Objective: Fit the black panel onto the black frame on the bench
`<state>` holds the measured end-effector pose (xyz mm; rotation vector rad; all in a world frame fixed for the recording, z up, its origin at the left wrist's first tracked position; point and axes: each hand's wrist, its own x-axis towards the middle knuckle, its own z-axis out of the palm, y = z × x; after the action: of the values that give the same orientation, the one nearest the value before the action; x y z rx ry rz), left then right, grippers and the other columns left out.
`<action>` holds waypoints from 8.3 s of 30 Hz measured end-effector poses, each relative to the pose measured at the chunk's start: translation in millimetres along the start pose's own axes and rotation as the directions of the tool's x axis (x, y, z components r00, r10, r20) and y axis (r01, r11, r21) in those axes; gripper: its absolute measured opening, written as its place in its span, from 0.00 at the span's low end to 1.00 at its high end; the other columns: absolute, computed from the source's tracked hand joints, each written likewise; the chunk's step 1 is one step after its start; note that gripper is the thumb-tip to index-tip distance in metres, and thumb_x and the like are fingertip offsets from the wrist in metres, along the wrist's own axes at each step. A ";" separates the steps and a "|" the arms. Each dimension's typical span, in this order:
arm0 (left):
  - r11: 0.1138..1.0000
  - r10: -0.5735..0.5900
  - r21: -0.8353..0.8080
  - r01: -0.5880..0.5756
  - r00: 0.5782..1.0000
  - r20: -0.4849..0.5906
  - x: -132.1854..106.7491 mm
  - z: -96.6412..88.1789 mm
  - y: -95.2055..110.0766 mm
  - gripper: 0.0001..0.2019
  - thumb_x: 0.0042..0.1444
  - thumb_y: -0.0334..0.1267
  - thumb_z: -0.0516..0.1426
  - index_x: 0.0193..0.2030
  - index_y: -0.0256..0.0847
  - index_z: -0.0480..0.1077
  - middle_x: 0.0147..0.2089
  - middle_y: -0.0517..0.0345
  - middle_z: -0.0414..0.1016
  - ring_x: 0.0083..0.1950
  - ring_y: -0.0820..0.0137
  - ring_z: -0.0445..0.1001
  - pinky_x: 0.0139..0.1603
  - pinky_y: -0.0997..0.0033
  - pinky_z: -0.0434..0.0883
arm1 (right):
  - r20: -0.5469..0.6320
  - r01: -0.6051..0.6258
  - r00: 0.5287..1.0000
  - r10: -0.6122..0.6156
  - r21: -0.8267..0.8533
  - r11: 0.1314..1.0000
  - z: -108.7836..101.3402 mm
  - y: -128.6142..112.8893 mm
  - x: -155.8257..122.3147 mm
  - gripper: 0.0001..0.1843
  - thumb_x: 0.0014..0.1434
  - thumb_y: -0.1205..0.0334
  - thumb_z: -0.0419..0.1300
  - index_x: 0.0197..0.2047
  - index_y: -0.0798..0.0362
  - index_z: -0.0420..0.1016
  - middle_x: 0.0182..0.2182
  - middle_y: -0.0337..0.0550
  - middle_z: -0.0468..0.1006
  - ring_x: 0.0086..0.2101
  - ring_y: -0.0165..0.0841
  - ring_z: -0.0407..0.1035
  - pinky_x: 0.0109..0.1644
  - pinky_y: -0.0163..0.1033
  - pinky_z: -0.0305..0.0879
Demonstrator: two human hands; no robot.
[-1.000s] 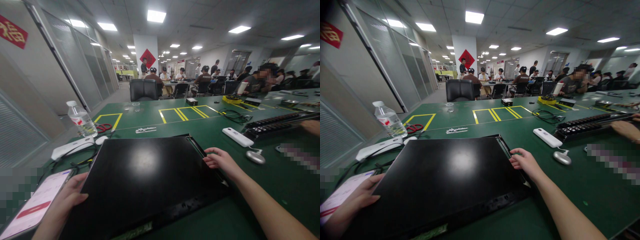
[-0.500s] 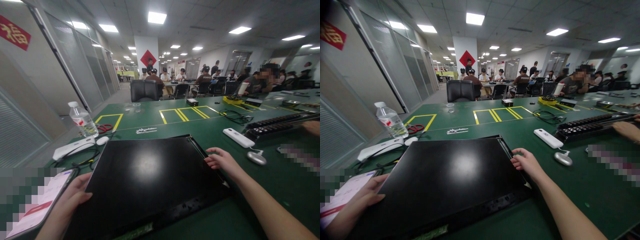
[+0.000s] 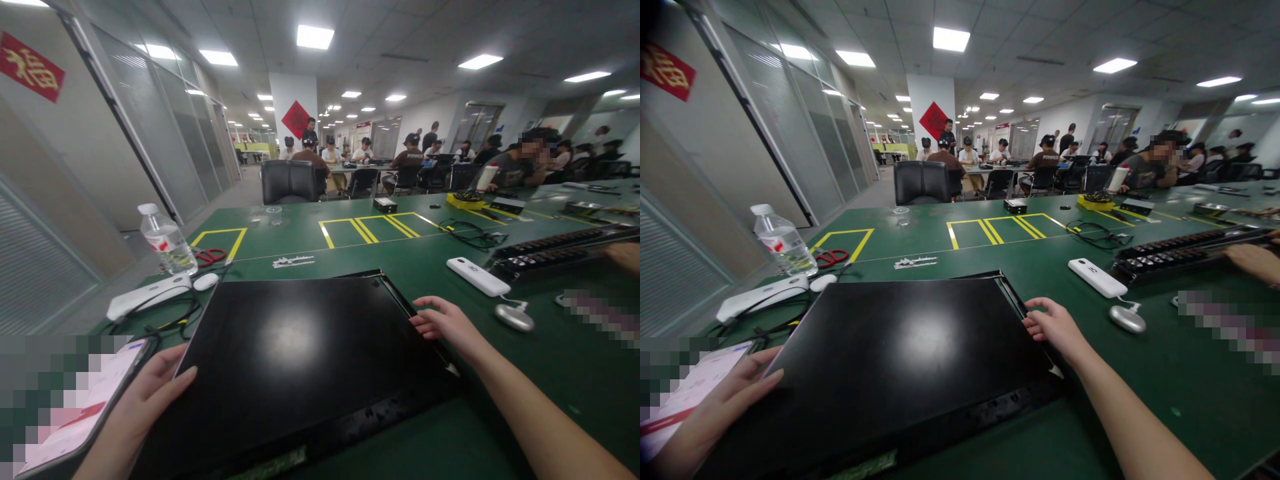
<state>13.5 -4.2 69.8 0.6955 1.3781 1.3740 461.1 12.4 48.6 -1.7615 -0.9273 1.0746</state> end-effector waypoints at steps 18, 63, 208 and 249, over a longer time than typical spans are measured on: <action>0.997 0.033 0.066 -0.041 0.993 0.114 -8.2 0.2 -4.6 0.28 0.26 0.38 0.76 0.40 0.51 0.76 0.36 0.61 0.88 0.33 0.57 0.85 0.26 0.72 0.79 | -0.033 -0.006 0.999 0.007 0.027 1.000 0.6 -5.8 -2.9 0.11 0.53 0.69 0.57 0.41 0.54 0.70 0.27 0.45 0.81 0.24 0.29 0.73 0.26 0.31 0.67; 0.996 -0.066 0.076 0.055 0.987 0.148 2.2 1.5 -23.1 0.30 0.31 0.37 0.75 0.45 0.49 0.74 0.41 0.56 0.87 0.38 0.51 0.84 0.29 0.66 0.81 | -0.044 0.227 0.959 -0.281 -0.478 0.848 -4.7 13.5 2.9 0.11 0.52 0.58 0.59 0.39 0.48 0.77 0.28 0.39 0.81 0.28 0.34 0.73 0.32 0.37 0.64; 0.997 -0.042 0.061 0.038 0.996 0.077 -4.3 10.2 -26.6 0.28 0.31 0.40 0.74 0.44 0.48 0.76 0.40 0.57 0.87 0.35 0.54 0.85 0.27 0.68 0.80 | 0.060 0.283 0.933 -0.355 -0.732 0.620 0.8 4.9 -8.1 0.13 0.57 0.57 0.53 0.39 0.46 0.78 0.34 0.38 0.83 0.35 0.36 0.75 0.38 0.38 0.63; 0.899 0.070 0.432 -0.076 0.997 0.029 8.7 1.2 -19.0 0.31 0.28 0.59 0.68 0.41 0.49 0.74 0.66 0.54 0.70 0.60 0.42 0.71 0.59 0.47 0.69 | 0.059 0.289 0.931 -0.360 -0.719 0.632 0.3 7.8 -2.0 0.13 0.56 0.57 0.53 0.38 0.47 0.78 0.34 0.39 0.83 0.35 0.36 0.75 0.38 0.39 0.62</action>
<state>16.7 0.8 49.8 1.0553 1.6841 1.1213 461.3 7.9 41.8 -2.1045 -1.7009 0.3763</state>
